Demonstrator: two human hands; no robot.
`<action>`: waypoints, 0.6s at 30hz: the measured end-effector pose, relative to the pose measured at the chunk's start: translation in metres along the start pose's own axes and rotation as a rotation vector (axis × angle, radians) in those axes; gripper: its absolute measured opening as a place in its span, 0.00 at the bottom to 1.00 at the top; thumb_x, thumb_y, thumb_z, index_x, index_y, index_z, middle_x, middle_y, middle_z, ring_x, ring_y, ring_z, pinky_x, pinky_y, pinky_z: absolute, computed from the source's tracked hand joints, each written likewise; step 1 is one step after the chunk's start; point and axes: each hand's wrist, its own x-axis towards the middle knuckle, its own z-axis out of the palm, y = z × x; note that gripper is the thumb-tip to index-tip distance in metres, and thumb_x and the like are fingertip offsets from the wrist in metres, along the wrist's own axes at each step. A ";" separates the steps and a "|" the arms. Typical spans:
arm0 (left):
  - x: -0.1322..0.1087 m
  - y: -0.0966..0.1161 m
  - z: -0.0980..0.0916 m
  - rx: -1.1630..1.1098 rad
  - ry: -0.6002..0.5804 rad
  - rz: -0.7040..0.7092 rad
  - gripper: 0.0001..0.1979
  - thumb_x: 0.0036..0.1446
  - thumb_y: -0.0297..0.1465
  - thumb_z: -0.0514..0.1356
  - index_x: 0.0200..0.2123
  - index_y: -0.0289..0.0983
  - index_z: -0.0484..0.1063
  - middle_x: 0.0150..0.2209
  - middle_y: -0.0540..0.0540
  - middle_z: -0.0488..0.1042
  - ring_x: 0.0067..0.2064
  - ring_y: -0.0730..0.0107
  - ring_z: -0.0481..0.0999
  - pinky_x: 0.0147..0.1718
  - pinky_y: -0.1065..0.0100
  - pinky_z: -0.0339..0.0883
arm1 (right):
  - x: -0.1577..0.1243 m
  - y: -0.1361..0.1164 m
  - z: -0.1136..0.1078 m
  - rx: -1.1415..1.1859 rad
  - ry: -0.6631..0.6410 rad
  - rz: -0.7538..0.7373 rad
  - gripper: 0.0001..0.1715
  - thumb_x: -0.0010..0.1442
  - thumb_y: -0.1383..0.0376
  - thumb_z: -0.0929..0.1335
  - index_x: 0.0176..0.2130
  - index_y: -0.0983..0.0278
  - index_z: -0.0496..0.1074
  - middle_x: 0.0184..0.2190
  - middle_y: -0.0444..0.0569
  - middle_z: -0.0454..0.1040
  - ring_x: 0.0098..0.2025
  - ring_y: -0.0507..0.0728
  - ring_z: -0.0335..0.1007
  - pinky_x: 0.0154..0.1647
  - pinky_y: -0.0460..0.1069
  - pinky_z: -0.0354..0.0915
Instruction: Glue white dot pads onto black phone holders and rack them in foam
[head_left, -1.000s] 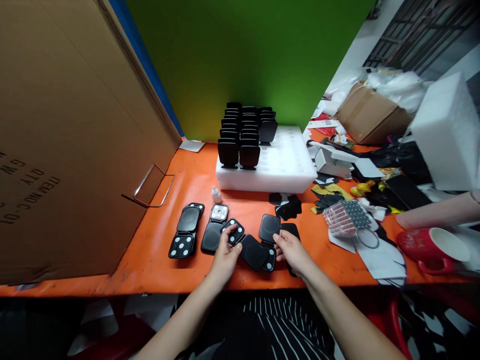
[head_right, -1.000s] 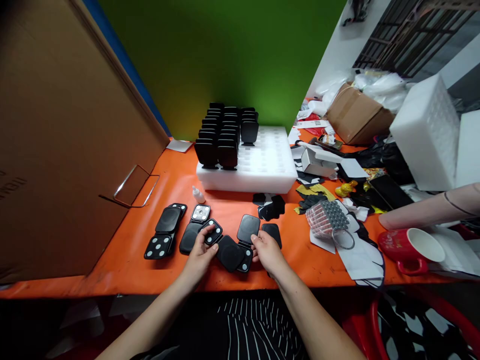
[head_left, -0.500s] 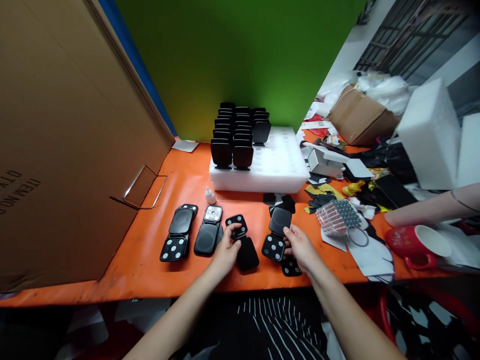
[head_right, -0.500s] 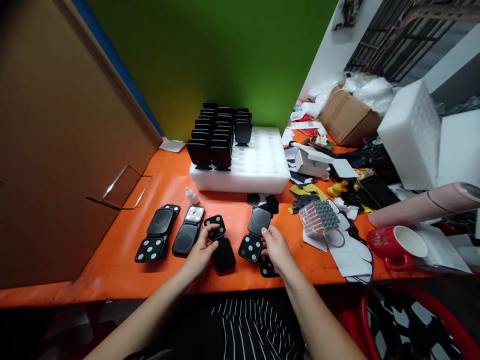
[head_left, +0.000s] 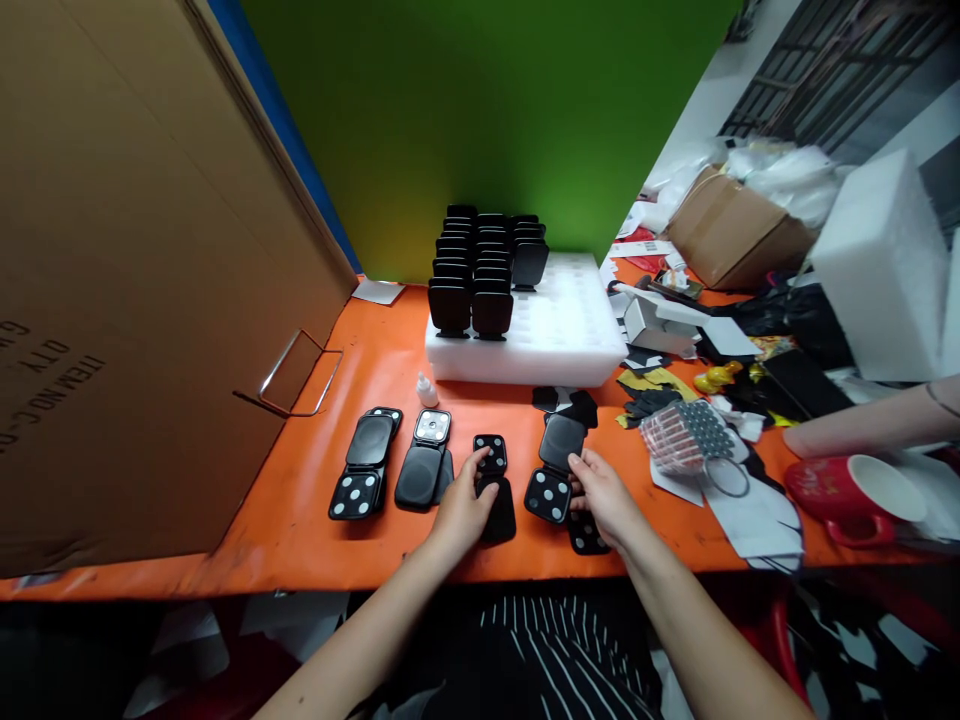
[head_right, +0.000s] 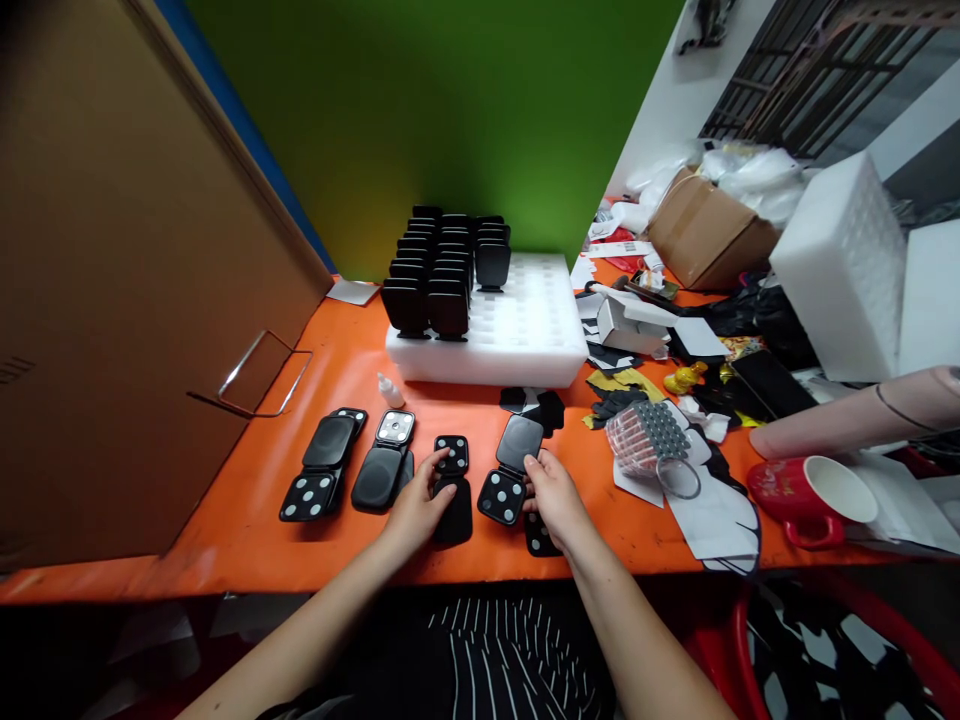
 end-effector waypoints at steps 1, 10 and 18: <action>-0.001 0.003 -0.001 0.054 0.001 0.019 0.26 0.52 0.29 0.56 0.55 0.42 0.56 0.37 0.46 0.70 0.39 0.65 0.71 0.40 0.65 0.63 | 0.000 0.001 0.000 0.000 -0.007 0.005 0.09 0.54 0.59 0.62 0.28 0.62 0.61 0.19 0.39 0.62 0.18 0.46 0.59 0.13 0.40 0.58; -0.011 0.033 -0.015 0.476 0.100 0.306 0.14 0.54 0.31 0.53 0.45 0.41 0.68 0.42 0.43 0.66 0.44 0.63 0.68 0.43 0.64 0.61 | 0.000 0.003 0.002 -0.060 -0.003 -0.033 0.12 0.54 0.56 0.62 0.29 0.62 0.60 0.20 0.38 0.61 0.16 0.45 0.58 0.11 0.39 0.57; -0.021 0.040 -0.001 0.094 -0.141 0.075 0.11 0.54 0.35 0.53 0.38 0.40 0.71 0.34 0.49 0.74 0.35 0.69 0.72 0.34 0.71 0.63 | -0.003 0.001 0.005 -0.201 0.017 -0.164 0.16 0.55 0.52 0.61 0.33 0.62 0.62 0.22 0.40 0.65 0.18 0.49 0.64 0.13 0.43 0.61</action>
